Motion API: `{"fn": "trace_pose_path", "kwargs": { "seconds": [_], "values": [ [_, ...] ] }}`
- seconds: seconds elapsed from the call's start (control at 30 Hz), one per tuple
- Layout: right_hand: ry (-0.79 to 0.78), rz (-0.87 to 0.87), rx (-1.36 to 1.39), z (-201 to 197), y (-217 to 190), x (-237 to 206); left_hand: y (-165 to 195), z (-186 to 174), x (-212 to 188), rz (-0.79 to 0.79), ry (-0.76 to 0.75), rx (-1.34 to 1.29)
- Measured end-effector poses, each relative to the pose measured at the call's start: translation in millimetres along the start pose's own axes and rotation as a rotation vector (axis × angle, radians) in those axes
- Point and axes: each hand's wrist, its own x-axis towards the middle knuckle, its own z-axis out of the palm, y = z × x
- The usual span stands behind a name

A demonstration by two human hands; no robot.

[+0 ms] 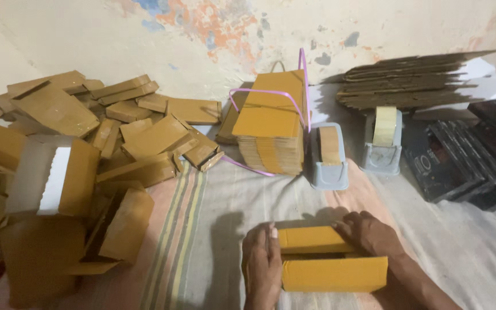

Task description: The person folds flat cardboard sheets into small rectangular boxes by hand. They repeatedly fold the side flaps and press the seams to form the box shape, then place the finished boxes into a pile.

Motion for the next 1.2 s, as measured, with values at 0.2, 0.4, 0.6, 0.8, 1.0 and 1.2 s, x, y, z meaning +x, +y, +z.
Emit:
{"fn": "trace_pose_path", "kwargs": {
  "seconds": [0.2, 0.4, 0.6, 0.8, 1.0, 1.2],
  "values": [
    [0.02, 0.024, 0.128, -6, -7, -10, 47, 27, -23, 0.474, -0.184, 0.328],
    [-0.05, 0.238, 0.877, -36, 26, -9, 49, 27, -5, 0.391, -0.394, 0.449],
    [0.171, -0.185, -0.279, -18, -22, -36, 35, 51, 12, 0.372, -0.359, 0.401],
    [-0.179, -0.366, -0.453, -6, -106, -52, 0, 75, 23, 0.309, -0.09, 0.144],
    [-0.234, -0.443, -0.356, -34, -106, -48, 5, 73, 23, 0.256, -0.163, 0.059],
    [-0.096, -0.29, -0.384, -18, -72, -37, 28, 58, 14, 0.368, -0.307, 0.428]
  ]
}}
